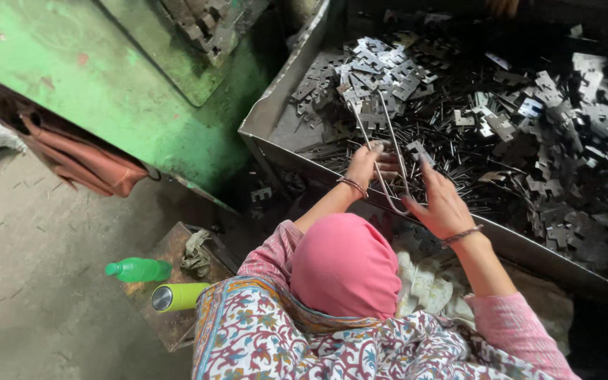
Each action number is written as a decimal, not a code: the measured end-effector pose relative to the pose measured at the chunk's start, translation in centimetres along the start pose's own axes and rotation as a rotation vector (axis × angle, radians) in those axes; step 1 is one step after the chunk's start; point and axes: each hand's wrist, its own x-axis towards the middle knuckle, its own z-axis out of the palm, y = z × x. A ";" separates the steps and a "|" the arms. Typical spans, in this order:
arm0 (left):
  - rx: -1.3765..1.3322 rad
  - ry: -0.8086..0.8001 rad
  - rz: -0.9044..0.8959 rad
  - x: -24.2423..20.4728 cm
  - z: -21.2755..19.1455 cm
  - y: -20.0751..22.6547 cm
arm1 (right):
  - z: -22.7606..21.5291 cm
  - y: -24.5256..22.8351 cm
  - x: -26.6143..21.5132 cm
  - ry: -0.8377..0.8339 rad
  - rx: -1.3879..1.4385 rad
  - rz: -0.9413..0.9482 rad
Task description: The person sorts small metal parts from a large bin by hand, picking up individual pieces and placing them into a separate pile. The task involves repetitive handling of metal components in a workshop setting.
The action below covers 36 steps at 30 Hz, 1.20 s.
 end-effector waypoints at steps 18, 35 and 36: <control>0.983 0.712 0.142 -9.1 -16.6 22.7 | 4.0 19.1 -9.0 0.020 -0.673 0.206; 0.463 0.408 -0.324 -5.3 -32.9 21.5 | 3.4 17.9 -9.6 0.004 -0.591 0.214; 0.454 0.460 -0.274 -4.7 -33.2 21.5 | 3.7 18.1 -9.8 0.018 -0.603 0.207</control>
